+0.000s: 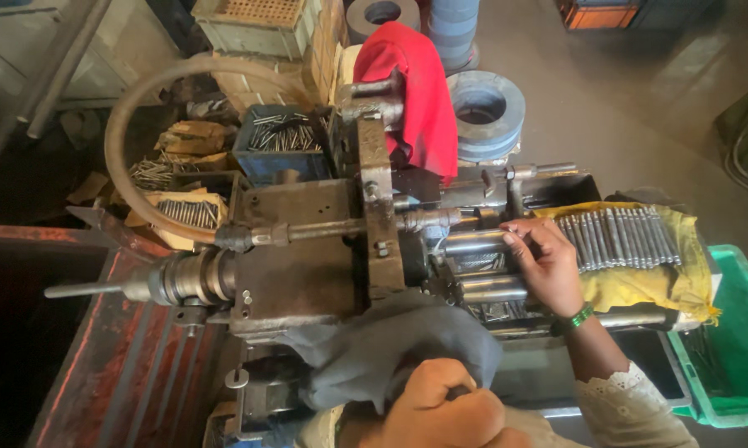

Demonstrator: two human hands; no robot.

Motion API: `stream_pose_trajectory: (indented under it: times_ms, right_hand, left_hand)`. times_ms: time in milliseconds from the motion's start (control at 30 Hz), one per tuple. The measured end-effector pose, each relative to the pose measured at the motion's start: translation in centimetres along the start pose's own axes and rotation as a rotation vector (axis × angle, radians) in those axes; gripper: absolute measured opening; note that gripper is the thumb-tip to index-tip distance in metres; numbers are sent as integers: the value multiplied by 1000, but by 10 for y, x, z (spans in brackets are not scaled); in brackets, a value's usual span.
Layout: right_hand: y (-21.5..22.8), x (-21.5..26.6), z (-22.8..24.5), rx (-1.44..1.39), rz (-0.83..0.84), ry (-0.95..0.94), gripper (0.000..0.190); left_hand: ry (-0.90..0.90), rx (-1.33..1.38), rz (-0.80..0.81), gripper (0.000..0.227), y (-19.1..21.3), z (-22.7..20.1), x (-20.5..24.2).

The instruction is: The person operates a manual metal forming machine in a workshop. They repeatedly insert small metal rods into the machine, pull a lever to activate the forming cycle, and then remove the finished metal pieces, placing them into a green plastic bin.

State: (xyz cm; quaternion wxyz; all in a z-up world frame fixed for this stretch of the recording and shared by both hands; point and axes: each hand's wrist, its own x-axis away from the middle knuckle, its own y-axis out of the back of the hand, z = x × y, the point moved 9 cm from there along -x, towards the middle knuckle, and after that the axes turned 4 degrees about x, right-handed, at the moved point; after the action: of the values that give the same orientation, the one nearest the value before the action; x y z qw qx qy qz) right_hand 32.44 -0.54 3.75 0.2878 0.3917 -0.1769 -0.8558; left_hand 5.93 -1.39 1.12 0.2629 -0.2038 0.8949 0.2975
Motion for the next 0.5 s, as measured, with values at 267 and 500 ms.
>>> stream_pose_trajectory:
  times_ms: [267, 500]
  right_hand:
    - [0, -1, 7, 66, -17, 14, 17]
    - [0, -1, 11, 55, -9, 32, 18]
  left_hand:
    - [66, 148, -64, 34, 26, -11, -15]
    - [29, 137, -166, 45, 47, -28, -32]
